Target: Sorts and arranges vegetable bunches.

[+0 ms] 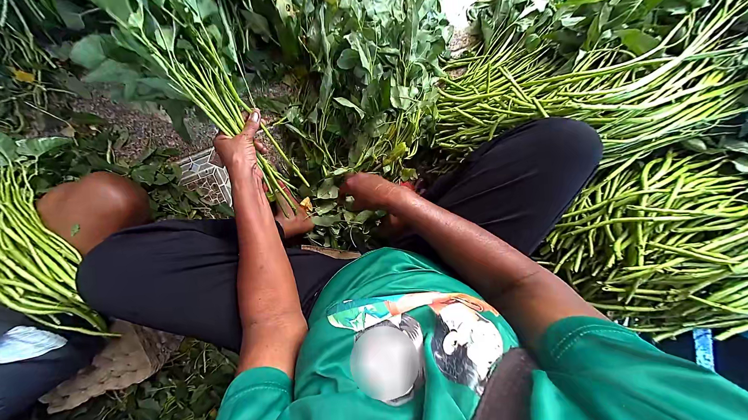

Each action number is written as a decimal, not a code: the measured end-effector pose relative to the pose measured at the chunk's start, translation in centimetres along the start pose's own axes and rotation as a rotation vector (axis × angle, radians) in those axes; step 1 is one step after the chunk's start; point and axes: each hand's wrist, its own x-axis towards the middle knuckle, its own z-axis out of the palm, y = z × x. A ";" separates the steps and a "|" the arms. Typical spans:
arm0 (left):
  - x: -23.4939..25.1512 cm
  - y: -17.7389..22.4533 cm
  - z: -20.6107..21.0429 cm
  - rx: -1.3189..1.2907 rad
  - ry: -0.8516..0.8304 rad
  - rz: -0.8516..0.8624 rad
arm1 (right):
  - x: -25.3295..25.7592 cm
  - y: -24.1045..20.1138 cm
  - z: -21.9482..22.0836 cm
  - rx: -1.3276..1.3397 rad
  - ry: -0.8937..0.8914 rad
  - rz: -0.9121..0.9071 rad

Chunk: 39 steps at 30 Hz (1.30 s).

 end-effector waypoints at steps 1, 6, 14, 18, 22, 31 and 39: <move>-0.2 -0.1 0.3 0.027 0.005 0.025 | 0.4 0.0 -0.4 0.033 0.132 0.001; -1.1 0.0 1.9 0.047 -0.075 0.076 | 2.6 -2.6 -3.0 0.299 0.360 -0.117; -0.4 0.9 0.1 -0.291 -0.158 -0.071 | 3.0 -2.9 0.5 1.227 0.610 -0.065; -0.2 0.5 0.3 -0.267 -0.217 -0.084 | 3.7 -0.8 -1.2 1.136 0.734 -0.105; -0.7 0.2 1.0 -0.245 -0.281 -0.108 | 3.8 -3.0 -2.1 0.920 0.505 -0.320; 0.5 1.1 -1.7 0.064 0.088 0.170 | 3.6 1.8 -0.4 0.129 0.171 0.103; -0.3 -0.1 -0.1 -0.046 -0.102 -0.156 | 10.3 5.3 -3.0 1.181 0.385 0.202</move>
